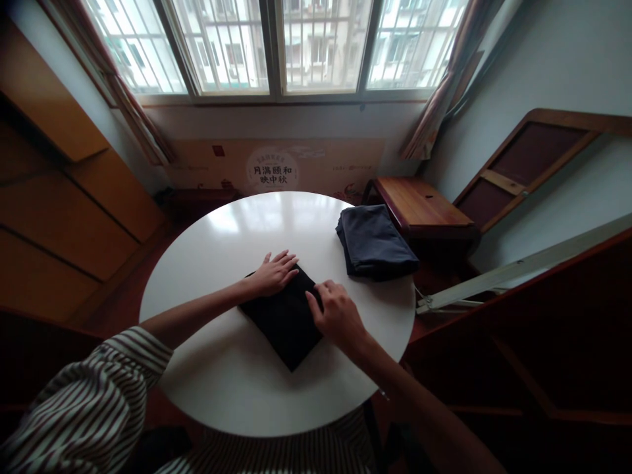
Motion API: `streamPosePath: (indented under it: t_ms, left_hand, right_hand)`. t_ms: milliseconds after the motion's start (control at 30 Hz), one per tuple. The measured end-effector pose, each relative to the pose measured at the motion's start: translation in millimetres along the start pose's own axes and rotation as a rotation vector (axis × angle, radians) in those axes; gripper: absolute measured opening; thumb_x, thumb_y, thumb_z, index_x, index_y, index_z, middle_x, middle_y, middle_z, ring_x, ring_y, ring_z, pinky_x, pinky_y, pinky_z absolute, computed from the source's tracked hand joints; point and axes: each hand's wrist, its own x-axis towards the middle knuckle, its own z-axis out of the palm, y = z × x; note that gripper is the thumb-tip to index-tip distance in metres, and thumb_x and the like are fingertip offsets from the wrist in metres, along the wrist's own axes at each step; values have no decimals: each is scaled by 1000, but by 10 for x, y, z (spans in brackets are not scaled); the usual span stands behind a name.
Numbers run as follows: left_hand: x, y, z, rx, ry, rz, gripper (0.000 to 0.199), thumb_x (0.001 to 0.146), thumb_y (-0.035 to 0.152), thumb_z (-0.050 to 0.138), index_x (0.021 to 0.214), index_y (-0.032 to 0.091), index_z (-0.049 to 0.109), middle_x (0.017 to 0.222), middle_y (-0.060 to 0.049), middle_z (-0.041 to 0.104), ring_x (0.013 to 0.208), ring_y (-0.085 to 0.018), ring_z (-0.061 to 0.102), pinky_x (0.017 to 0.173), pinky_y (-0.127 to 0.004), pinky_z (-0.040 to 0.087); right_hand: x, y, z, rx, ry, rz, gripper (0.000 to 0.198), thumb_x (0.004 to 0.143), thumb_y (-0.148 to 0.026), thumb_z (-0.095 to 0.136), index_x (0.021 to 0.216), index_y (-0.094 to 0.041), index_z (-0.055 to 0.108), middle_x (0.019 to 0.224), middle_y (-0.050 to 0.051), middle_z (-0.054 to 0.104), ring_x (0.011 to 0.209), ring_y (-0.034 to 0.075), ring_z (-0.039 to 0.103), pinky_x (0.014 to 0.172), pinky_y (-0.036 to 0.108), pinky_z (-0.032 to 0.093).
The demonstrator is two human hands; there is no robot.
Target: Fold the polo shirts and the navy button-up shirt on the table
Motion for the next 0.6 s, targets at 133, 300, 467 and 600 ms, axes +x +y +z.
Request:
streamPosePath:
  t_ms: [133,300,467,600]
  left_hand:
    - [34,-171,-11,-54,-87,-72,53,104,42,25,154,25,27,163,-10,21,152,-29,10,116,-65,7]
    - [187,-262,-6,-69,-114,59,54,105,41,22,156,25,22,164,-9,19,152,-29,6,114,-68,2]
    - [308,-253,-74,-57,-16,82,47,104,33,30,150,26,36,159,-7,33,150,-26,19,118,-60,5]
    - [76,-315,-318,-172,298,-103,40,102,27,31,132,16,55,139,-14,55,135,-25,44,116,-46,28]
  right_hand:
    - [132,320,-23,59,-170,230,59,87,-50,64,128,-8,57,99,18,70,96,34,67,86,46,52]
    - [-158,110,81,553,-302,279,50,88,-52,63,123,-18,57,88,8,73,69,23,71,64,33,56]
    - [-330,-103,100,902,-628,440,79,80,-58,70,139,-17,37,62,-3,68,45,19,66,38,23,48]
    - [-69,131,4,922,-515,524,58,79,-56,73,115,-13,58,68,4,71,53,17,68,48,25,55]
